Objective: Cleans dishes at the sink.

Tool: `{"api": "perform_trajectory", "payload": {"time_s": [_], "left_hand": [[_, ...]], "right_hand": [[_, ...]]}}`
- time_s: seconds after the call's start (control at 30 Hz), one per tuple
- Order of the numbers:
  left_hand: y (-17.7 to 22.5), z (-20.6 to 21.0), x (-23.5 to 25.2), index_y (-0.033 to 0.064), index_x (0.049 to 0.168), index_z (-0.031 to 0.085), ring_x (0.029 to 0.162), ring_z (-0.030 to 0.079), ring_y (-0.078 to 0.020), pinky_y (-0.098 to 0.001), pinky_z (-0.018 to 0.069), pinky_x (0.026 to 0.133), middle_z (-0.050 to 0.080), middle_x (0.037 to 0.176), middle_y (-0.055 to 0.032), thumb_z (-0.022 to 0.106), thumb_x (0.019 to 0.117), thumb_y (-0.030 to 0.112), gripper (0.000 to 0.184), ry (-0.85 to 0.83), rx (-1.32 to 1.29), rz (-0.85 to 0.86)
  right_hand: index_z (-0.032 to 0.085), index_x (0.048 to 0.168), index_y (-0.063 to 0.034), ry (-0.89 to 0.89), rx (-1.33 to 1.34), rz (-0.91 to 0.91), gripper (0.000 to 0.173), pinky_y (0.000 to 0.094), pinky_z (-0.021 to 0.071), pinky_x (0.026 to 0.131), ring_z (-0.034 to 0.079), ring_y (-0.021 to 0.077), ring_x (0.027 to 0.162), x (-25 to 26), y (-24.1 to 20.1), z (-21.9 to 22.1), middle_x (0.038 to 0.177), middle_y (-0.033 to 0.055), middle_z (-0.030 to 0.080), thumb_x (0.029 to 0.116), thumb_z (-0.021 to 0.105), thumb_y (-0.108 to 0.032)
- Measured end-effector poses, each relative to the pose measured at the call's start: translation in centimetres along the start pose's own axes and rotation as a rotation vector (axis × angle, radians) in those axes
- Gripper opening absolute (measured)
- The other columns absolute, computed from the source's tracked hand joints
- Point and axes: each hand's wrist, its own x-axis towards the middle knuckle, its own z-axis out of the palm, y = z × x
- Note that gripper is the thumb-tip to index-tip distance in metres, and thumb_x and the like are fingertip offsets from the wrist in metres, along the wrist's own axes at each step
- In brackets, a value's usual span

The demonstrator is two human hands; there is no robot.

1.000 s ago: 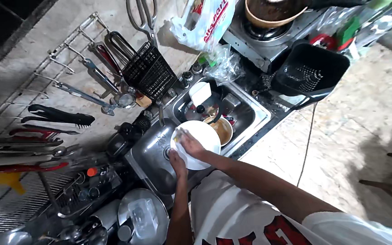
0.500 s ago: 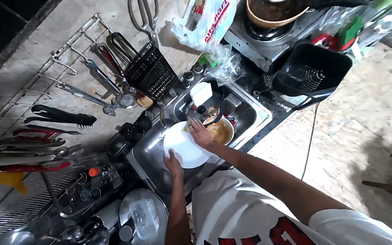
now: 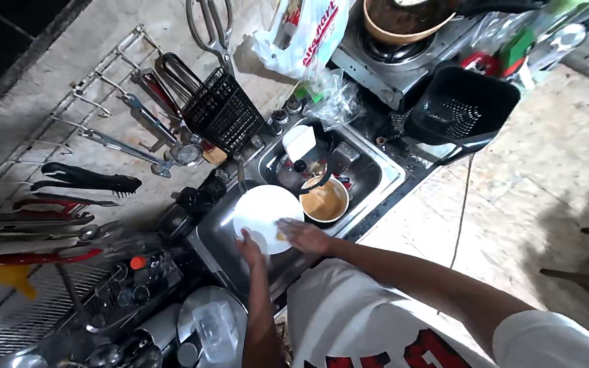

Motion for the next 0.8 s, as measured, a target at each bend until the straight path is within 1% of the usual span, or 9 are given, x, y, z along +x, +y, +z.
{"api": "perform_trajectory", "payload": {"time_s": [0.1,0.13,0.2,0.23,0.27,0.37,0.5,0.63,0.8], "left_hand": [[0.4,-1.0,-0.4,-0.0034,0.149,0.044,0.128,0.058,-0.0289,-0.0438,0.0473,0.110,0.055,0.143,-0.0246,0.054,0.1074,0.025,0.051,-0.039,0.048,0.018],[0.5,-1.1,-0.6,-0.0041,0.146,0.047,0.125,0.060,-0.0285,-0.0439,0.0491,0.107,0.058,0.138,-0.0244,0.059,0.1049,0.024,0.052,-0.057,0.078,0.024],[0.5,-1.7,-0.7,-0.0037,0.146,0.048,0.122,0.062,-0.0279,-0.0442,0.0513,0.106,0.061,0.135,-0.0238,0.071,0.0978,0.022,0.059,-0.093,0.136,0.025],[0.4,-2.1,-0.5,-0.0031,0.146,0.048,0.122,0.062,-0.0271,-0.0436,0.0521,0.105,0.061,0.135,-0.0232,0.075,0.0947,0.021,0.063,-0.112,0.150,0.027],[0.3,-2.8,-0.1,-0.0024,0.147,0.047,0.122,0.062,-0.0263,-0.0430,0.0525,0.105,0.061,0.135,-0.0228,0.076,0.0934,0.021,0.066,-0.148,0.155,0.024],[0.6,-4.6,1.4,-0.0006,0.146,0.047,0.120,0.064,-0.0234,-0.0419,0.0554,0.102,0.062,0.135,-0.0204,0.077,0.0927,0.022,0.065,-0.359,0.159,-0.010],[1.5,-5.1,1.8,-0.0004,0.142,0.054,0.119,0.065,-0.0201,-0.0401,0.0553,0.103,0.065,0.132,-0.0165,0.075,0.0942,0.024,0.057,-0.561,0.204,-0.002],[0.8,-5.7,2.0,-0.0019,0.141,0.054,0.122,0.063,-0.0248,-0.0437,0.0531,0.104,0.063,0.134,-0.0201,0.070,0.0978,0.020,0.051,-0.312,0.118,-0.036],[-1.9,-3.1,0.2,-0.0052,0.152,0.039,0.131,0.056,-0.0321,-0.0459,0.0463,0.111,0.053,0.144,-0.0271,0.062,0.1037,0.022,0.060,0.127,-0.018,-0.031]], "right_hand": [[0.042,0.157,-0.0043,0.064,-0.010,0.341,0.052,0.0434,0.0256,0.128,0.025,0.0278,0.157,1.6,2.8,-0.6,0.168,0.0116,0.032,0.1113,0.033,-0.028],[0.041,0.157,-0.0049,0.117,0.044,0.444,0.052,0.0423,0.0305,0.126,0.030,0.0273,0.155,2.6,3.5,-0.8,0.168,0.0116,0.032,0.1112,0.035,-0.030],[0.047,0.152,-0.0056,0.192,0.321,0.680,0.050,0.0464,0.0467,0.114,0.055,0.0298,0.137,4.6,4.0,-1.9,0.154,0.0146,0.051,0.1097,0.044,-0.032],[0.055,0.143,-0.0048,0.223,0.529,0.785,0.048,0.0514,0.0521,0.103,0.064,0.0336,0.120,5.5,4.6,-2.1,0.134,0.0191,0.064,0.1081,0.050,-0.038],[0.059,0.136,-0.0042,0.214,0.767,0.857,0.052,0.0529,0.0527,0.099,0.066,0.0346,0.113,6.1,5.5,-2.2,0.124,0.0218,0.067,0.1041,0.058,-0.046],[0.059,0.139,-0.0104,0.059,1.214,0.778,0.062,0.0444,0.0526,0.103,0.064,0.0226,0.118,7.0,6.6,-3.5,0.130,0.0127,0.067,0.0914,0.076,-0.046],[0.066,0.125,-0.0055,-0.156,1.153,0.628,0.039,0.0352,0.0555,0.093,0.067,0.0129,0.101,9.0,5.2,-4.4,0.113,0.0077,0.071,0.0921,0.077,-0.022],[0.061,0.129,-0.0021,-0.179,1.234,0.787,0.041,0.0380,0.0588,0.089,0.069,0.0174,0.098,8.0,5.2,-4.4,0.113,0.0117,0.071,0.0950,0.073,-0.020],[0.052,0.137,0.0001,-0.040,1.514,0.979,0.046,0.0425,0.0601,0.091,0.070,0.0232,0.105,5.9,2.1,-0.3,0.120,0.0151,0.069,0.0970,0.068,-0.015]]}}
